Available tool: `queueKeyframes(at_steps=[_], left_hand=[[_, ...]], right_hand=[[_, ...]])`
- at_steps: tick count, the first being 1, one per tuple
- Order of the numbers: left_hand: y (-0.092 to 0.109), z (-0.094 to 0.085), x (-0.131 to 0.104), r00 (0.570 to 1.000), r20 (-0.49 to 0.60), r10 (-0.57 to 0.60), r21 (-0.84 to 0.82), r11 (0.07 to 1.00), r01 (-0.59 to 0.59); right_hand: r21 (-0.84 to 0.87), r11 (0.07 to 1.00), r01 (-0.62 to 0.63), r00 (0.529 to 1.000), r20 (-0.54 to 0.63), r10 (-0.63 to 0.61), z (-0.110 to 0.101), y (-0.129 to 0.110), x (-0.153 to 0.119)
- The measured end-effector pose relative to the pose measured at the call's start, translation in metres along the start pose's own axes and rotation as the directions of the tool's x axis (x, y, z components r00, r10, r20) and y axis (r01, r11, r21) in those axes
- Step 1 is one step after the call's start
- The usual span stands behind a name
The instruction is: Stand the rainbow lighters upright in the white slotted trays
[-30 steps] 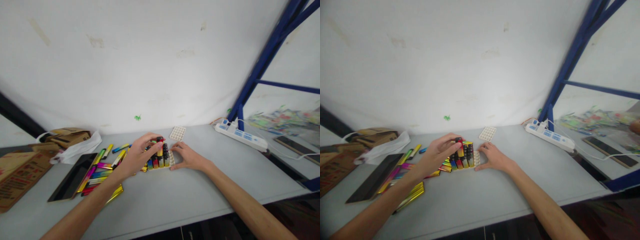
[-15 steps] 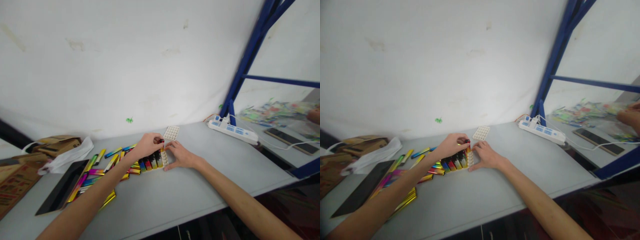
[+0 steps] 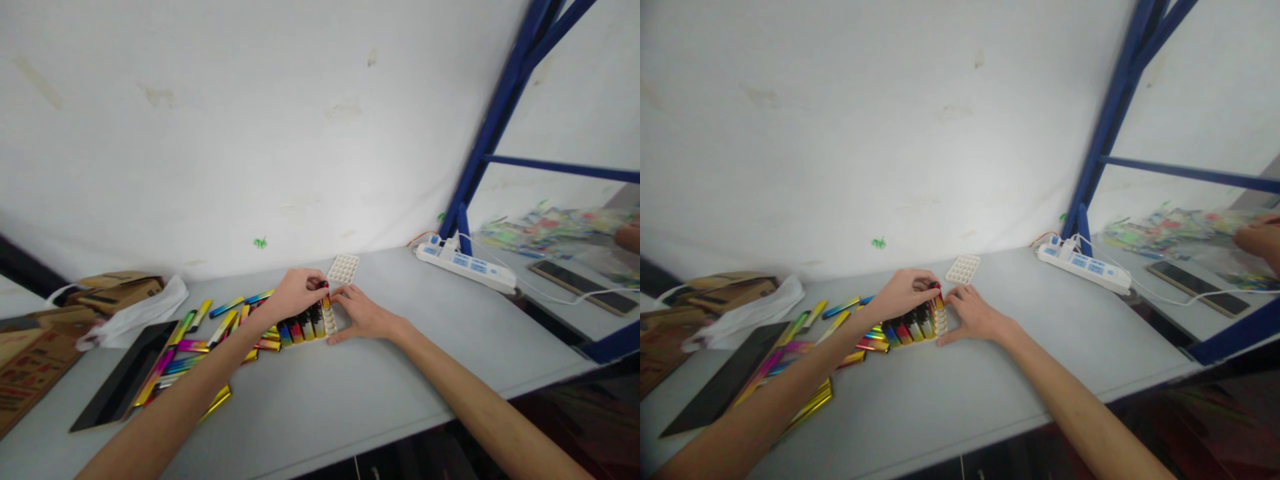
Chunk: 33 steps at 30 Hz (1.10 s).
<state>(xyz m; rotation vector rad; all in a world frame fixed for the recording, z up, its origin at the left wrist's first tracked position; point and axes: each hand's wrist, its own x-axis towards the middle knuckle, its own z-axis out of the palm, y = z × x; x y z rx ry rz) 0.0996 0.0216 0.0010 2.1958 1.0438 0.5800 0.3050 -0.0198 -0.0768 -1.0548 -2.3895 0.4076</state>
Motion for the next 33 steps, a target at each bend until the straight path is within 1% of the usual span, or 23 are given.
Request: queueKeyframes(at_steps=[3, 8, 14, 18, 21, 22, 23, 25, 27, 29, 31, 33], left_hand=[[0.0, -0.002, 0.0, 1.0, 0.012, -0.011, -0.007, 1.0, 0.011], [0.004, -0.005, -0.001, 0.995, 0.1, 0.03, -0.015, 0.999, -0.028], [-0.001, -0.004, 0.0, 0.995, 0.092, 0.029, -0.017, 0.999, -0.027], [-0.001, -0.002, 0.0, 0.994, 0.112, 0.018, 0.056, 0.998, -0.025], [0.006, -0.003, 0.0, 0.983, 0.181, 0.038, 0.139, 0.988, -0.064], [0.009, -0.004, 0.0, 0.981, 0.188, 0.043, 0.169, 0.983, -0.076], [0.011, -0.007, 0.0, 0.984, 0.171, 0.042, 0.195, 0.978, -0.076], [0.008, -0.018, 0.0, 0.998, 0.063, 0.029, 0.226, 0.973, -0.042], [-0.004, -0.034, 0.0, 0.996, -0.086, 0.018, 0.251, 0.968, 0.004], [-0.027, -0.052, -0.001, 0.986, -0.168, 0.015, 0.343, 0.938, 0.044], [-0.055, -0.069, -0.005, 0.983, -0.182, -0.038, 0.457, 0.882, 0.118], [-0.084, -0.079, -0.012, 0.98, -0.175, -0.095, 0.508, 0.844, 0.173]], right_hand=[[0.003, 1.0, -0.003, 1.0, 0.002, 0.003, -0.001, -0.001, 0.0], [0.0, 1.0, -0.012, 1.0, 0.012, 0.012, 0.0, 0.0, 0.0], [-0.009, 1.0, 0.003, 1.0, 0.01, -0.003, 0.001, 0.002, 0.0], [-0.01, 1.0, 0.013, 1.0, 0.004, -0.013, 0.002, 0.003, 0.0], [-0.01, 1.0, 0.013, 1.0, 0.003, -0.013, 0.002, 0.003, 0.0], [-0.011, 1.0, 0.012, 1.0, 0.002, -0.012, 0.001, 0.003, 0.0], [-0.012, 1.0, 0.013, 1.0, 0.002, -0.013, 0.001, 0.003, 0.0], [-0.012, 1.0, 0.015, 1.0, 0.006, -0.015, 0.0, 0.002, 0.0], [-0.011, 1.0, 0.018, 1.0, 0.01, -0.018, 0.0, 0.002, 0.0], [-0.011, 1.0, 0.019, 1.0, 0.009, -0.019, -0.001, 0.001, 0.0], [-0.009, 1.0, 0.016, 1.0, 0.01, -0.016, -0.001, 0.001, 0.0], [-0.003, 1.0, 0.01, 1.0, 0.013, -0.01, -0.001, 0.001, 0.0]])
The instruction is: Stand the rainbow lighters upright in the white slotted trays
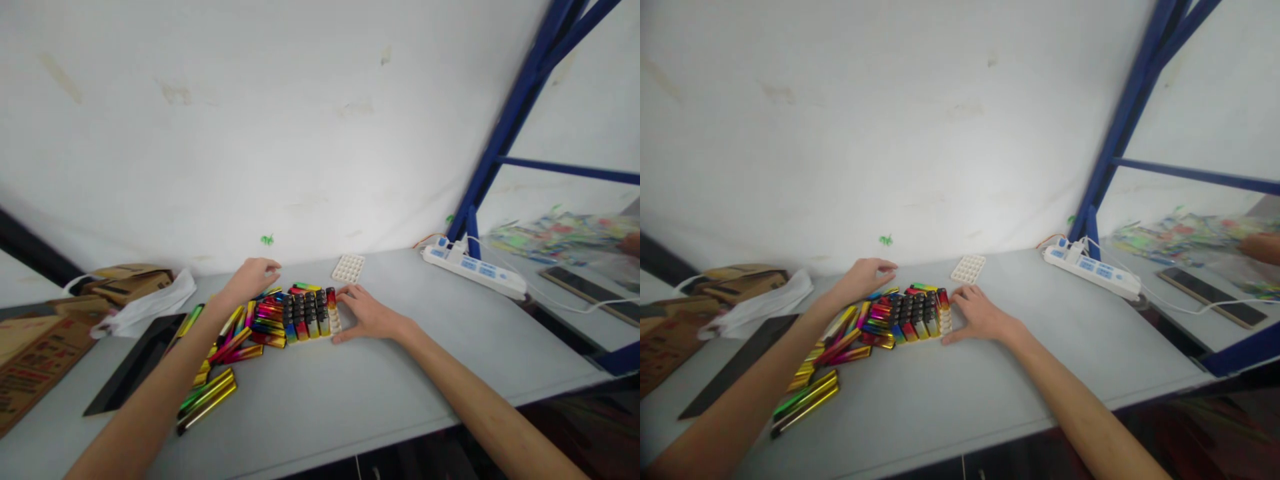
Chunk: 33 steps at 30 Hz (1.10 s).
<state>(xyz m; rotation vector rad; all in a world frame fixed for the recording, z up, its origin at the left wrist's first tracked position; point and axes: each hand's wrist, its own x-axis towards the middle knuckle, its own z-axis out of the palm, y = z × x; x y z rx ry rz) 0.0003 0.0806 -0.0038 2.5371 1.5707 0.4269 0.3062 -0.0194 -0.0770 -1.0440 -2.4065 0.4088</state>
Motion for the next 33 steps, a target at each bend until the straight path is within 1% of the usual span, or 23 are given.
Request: queueKeyframes(at_steps=[2, 3, 5, 7, 9, 11, 12, 14, 17, 20, 23, 24, 26, 28, 30, 31, 33], left_hand=[[-0.022, 0.009, -0.006, 0.998, 0.05, -0.028, 0.008, 1.0, 0.028], [-0.029, 0.014, -0.009, 0.997, 0.068, -0.03, 0.001, 1.0, 0.03], [-0.037, 0.022, -0.016, 0.996, 0.091, -0.022, -0.015, 1.0, 0.023], [-0.036, 0.026, -0.022, 0.998, 0.067, -0.003, -0.038, 0.999, 0.005], [-0.031, 0.026, -0.027, 0.999, -0.034, 0.001, -0.105, 0.994, -0.005], [-0.024, 0.023, -0.032, 0.986, -0.16, -0.042, -0.223, 0.975, 0.006], [-0.02, 0.02, -0.034, 0.976, -0.202, -0.081, -0.299, 0.954, 0.017], [-0.011, 0.016, -0.04, 0.959, -0.234, -0.158, -0.457, 0.889, 0.035], [0.0, 0.012, -0.051, 0.944, -0.238, -0.229, -0.65, 0.759, 0.02], [0.01, 0.015, -0.063, 0.93, -0.222, -0.293, -0.772, 0.636, 0.016], [0.017, 0.02, -0.072, 0.908, -0.202, -0.366, -0.866, 0.501, 0.009], [0.02, 0.022, -0.074, 0.903, -0.189, -0.386, -0.885, 0.466, 0.014], [0.025, 0.024, -0.076, 0.901, -0.15, -0.406, -0.905, 0.425, 0.04], [0.03, 0.024, -0.078, 0.911, -0.122, -0.393, -0.903, 0.425, 0.062], [0.035, 0.023, -0.08, 0.936, -0.105, -0.335, -0.902, 0.429, 0.052], [0.037, 0.023, -0.081, 0.951, -0.088, -0.296, -0.912, 0.409, 0.043], [0.04, 0.021, -0.083, 0.97, -0.03, -0.242, -0.948, 0.313, 0.049]], right_hand=[[0.008, 1.0, -0.004, 1.0, 0.001, 0.004, 0.0, 0.0, 0.0], [0.012, 1.0, -0.003, 1.0, 0.001, 0.003, 0.0, 0.0, 0.0], [0.019, 1.0, 0.001, 1.0, 0.0, -0.001, 0.0, 0.001, 0.0], [0.024, 1.0, 0.004, 1.0, 0.0, -0.004, 0.0, 0.001, 0.0], [0.023, 1.0, 0.003, 1.0, 0.0, -0.003, 0.0, 0.0, 0.0], [0.018, 1.0, 0.0, 1.0, 0.004, -0.001, 0.0, 0.0, 0.0], [0.016, 1.0, -0.001, 1.0, 0.006, 0.001, -0.001, -0.001, 0.0], [0.018, 1.0, -0.005, 1.0, 0.01, 0.004, -0.001, -0.001, 0.0], [0.018, 1.0, -0.011, 1.0, 0.016, 0.011, -0.001, 0.0, -0.001], [0.015, 1.0, -0.011, 1.0, 0.018, 0.011, -0.001, -0.001, -0.001], [0.017, 1.0, -0.011, 1.0, 0.025, 0.01, -0.002, -0.001, -0.001], [0.018, 1.0, -0.011, 0.999, 0.03, 0.011, -0.002, -0.002, -0.001], [0.017, 1.0, -0.013, 0.999, 0.039, 0.012, -0.003, -0.002, -0.001], [0.02, 1.0, -0.014, 0.999, 0.044, 0.013, -0.003, -0.002, -0.001], [0.025, 1.0, -0.016, 0.999, 0.046, 0.015, -0.003, -0.002, -0.001], [0.028, 0.999, -0.017, 0.999, 0.048, 0.016, -0.003, -0.002, -0.001], [0.032, 0.999, -0.024, 0.998, 0.055, 0.022, -0.004, -0.002, -0.002]])
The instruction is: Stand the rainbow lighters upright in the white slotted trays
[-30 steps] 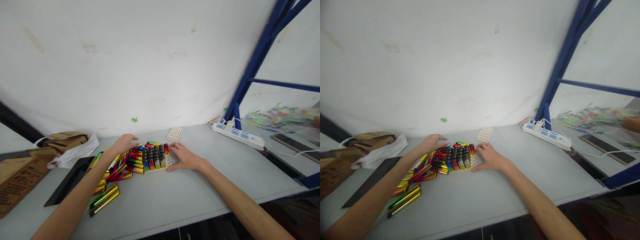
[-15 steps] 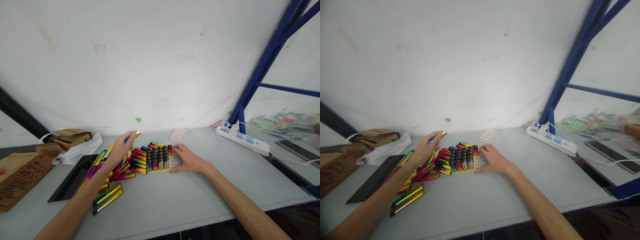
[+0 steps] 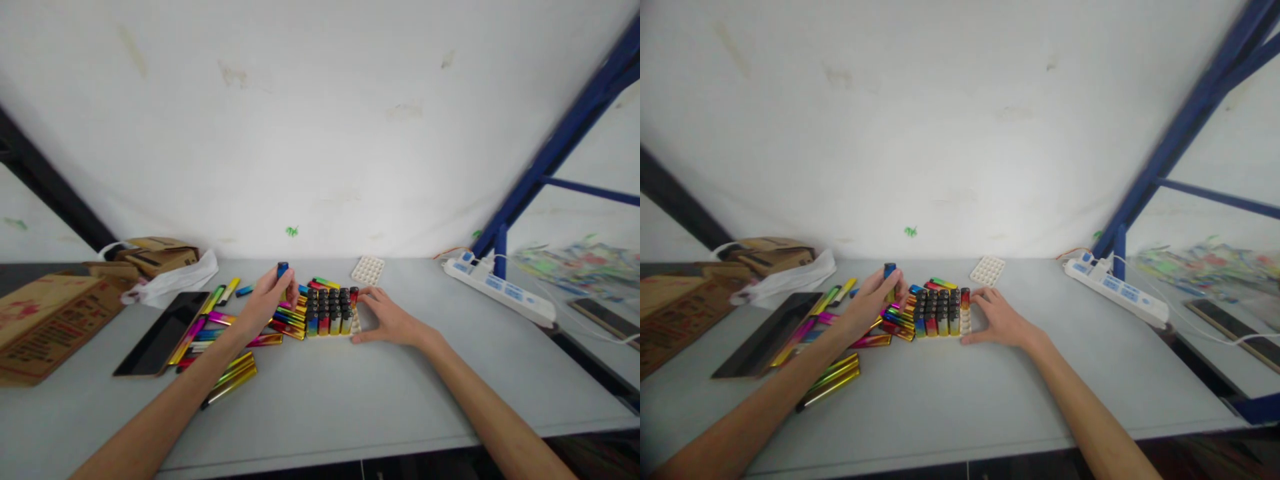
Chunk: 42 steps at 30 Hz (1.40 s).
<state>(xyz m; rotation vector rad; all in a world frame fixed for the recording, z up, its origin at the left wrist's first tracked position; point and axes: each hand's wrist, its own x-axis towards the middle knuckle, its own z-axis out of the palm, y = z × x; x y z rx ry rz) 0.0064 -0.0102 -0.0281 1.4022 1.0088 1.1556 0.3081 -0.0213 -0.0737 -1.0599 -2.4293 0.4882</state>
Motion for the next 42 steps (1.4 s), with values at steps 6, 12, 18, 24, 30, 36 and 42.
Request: queueKeyframes(at_steps=[6, 12, 18, 24, 30, 36, 42], left_hand=[[0.006, 0.004, -0.004, 0.981, 0.13, -0.144, -0.272, 0.946, 0.175], [0.007, 0.007, -0.007, 0.982, 0.121, -0.142, -0.267, 0.949, 0.17], [0.005, 0.01, -0.009, 0.991, 0.073, -0.116, -0.226, 0.965, 0.129], [-0.002, 0.014, -0.006, 0.995, 0.085, -0.053, -0.256, 0.964, 0.073], [0.023, 0.021, -0.012, 0.991, 0.036, 0.127, 0.053, 0.99, -0.129], [0.065, 0.055, -0.016, 0.892, 0.296, 0.341, 0.38, 0.815, -0.437], [0.058, 0.086, 0.006, 0.803, 0.514, 0.3, 0.564, 0.587, -0.58]], right_hand=[[0.005, 1.0, -0.014, 1.0, 0.004, 0.014, 0.0, 0.001, 0.0], [0.006, 1.0, -0.01, 1.0, 0.014, 0.01, 0.0, 0.001, 0.0], [0.009, 1.0, -0.019, 1.0, 0.003, 0.019, 0.0, 0.0, 0.0], [0.007, 1.0, -0.015, 1.0, 0.008, 0.015, -0.001, -0.001, 0.001], [0.015, 1.0, -0.008, 0.999, -0.037, 0.008, 0.001, -0.002, 0.001], [0.054, 0.998, 0.021, 0.997, -0.073, -0.017, 0.005, 0.001, 0.002], [0.031, 0.999, 0.011, 0.998, -0.059, -0.01, 0.005, 0.001, 0.003]])
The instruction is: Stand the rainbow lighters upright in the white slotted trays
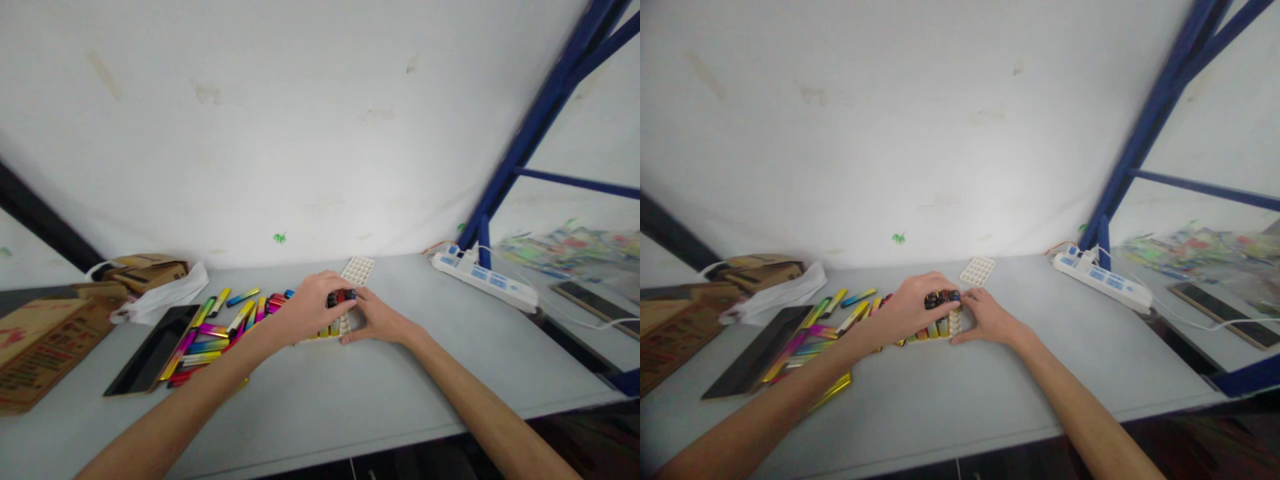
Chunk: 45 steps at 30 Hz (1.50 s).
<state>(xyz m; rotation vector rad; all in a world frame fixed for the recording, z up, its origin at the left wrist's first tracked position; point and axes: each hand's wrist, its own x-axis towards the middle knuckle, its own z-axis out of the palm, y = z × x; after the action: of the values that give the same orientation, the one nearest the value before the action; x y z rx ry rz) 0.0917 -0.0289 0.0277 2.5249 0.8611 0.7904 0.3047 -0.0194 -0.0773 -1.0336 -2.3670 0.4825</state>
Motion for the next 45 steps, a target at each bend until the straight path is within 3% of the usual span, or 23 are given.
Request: queueKeyframes(at_steps=[7, 15, 21, 29, 34, 38, 41, 45], left_hand=[[-0.031, 0.015, 0.017, 0.979, 0.195, -0.057, 0.249, 0.969, 0.007], [-0.015, 0.009, 0.029, 0.953, 0.258, -0.16, 0.406, 0.913, 0.043], [-0.01, 0.008, 0.027, 0.951, 0.272, -0.147, 0.371, 0.928, 0.038], [-0.025, 0.002, 0.021, 0.956, 0.293, -0.027, 0.171, 0.985, -0.025], [-0.025, 0.005, 0.018, 0.967, 0.251, -0.036, 0.135, 0.991, 0.002], [-0.027, -0.002, 0.017, 0.997, 0.055, -0.061, 0.07, 0.996, 0.057], [-0.045, -0.016, 0.012, 0.991, -0.036, -0.129, 0.111, 0.985, 0.132], [-0.091, -0.031, -0.01, 0.97, 0.021, -0.244, 0.236, 0.944, 0.232]], right_hand=[[-0.036, 0.999, 0.014, 1.0, 0.011, -0.014, -0.003, -0.002, 0.002], [-0.045, 0.999, 0.026, 1.0, 0.016, -0.026, -0.004, -0.002, 0.002], [-0.052, 0.998, 0.029, 0.999, 0.014, -0.028, -0.002, 0.0, 0.002], [-0.041, 0.999, 0.014, 0.999, 0.032, -0.013, -0.004, -0.003, 0.001], [-0.039, 0.999, 0.008, 0.999, 0.032, -0.006, -0.003, -0.002, 0.001], [-0.056, 0.998, 0.013, 0.999, 0.03, -0.011, -0.003, -0.001, 0.001], [-0.057, 0.998, 0.026, 0.999, 0.028, -0.024, -0.004, -0.002, 0.001], [-0.045, 0.999, 0.022, 0.999, 0.031, -0.021, -0.005, -0.002, 0.001]])
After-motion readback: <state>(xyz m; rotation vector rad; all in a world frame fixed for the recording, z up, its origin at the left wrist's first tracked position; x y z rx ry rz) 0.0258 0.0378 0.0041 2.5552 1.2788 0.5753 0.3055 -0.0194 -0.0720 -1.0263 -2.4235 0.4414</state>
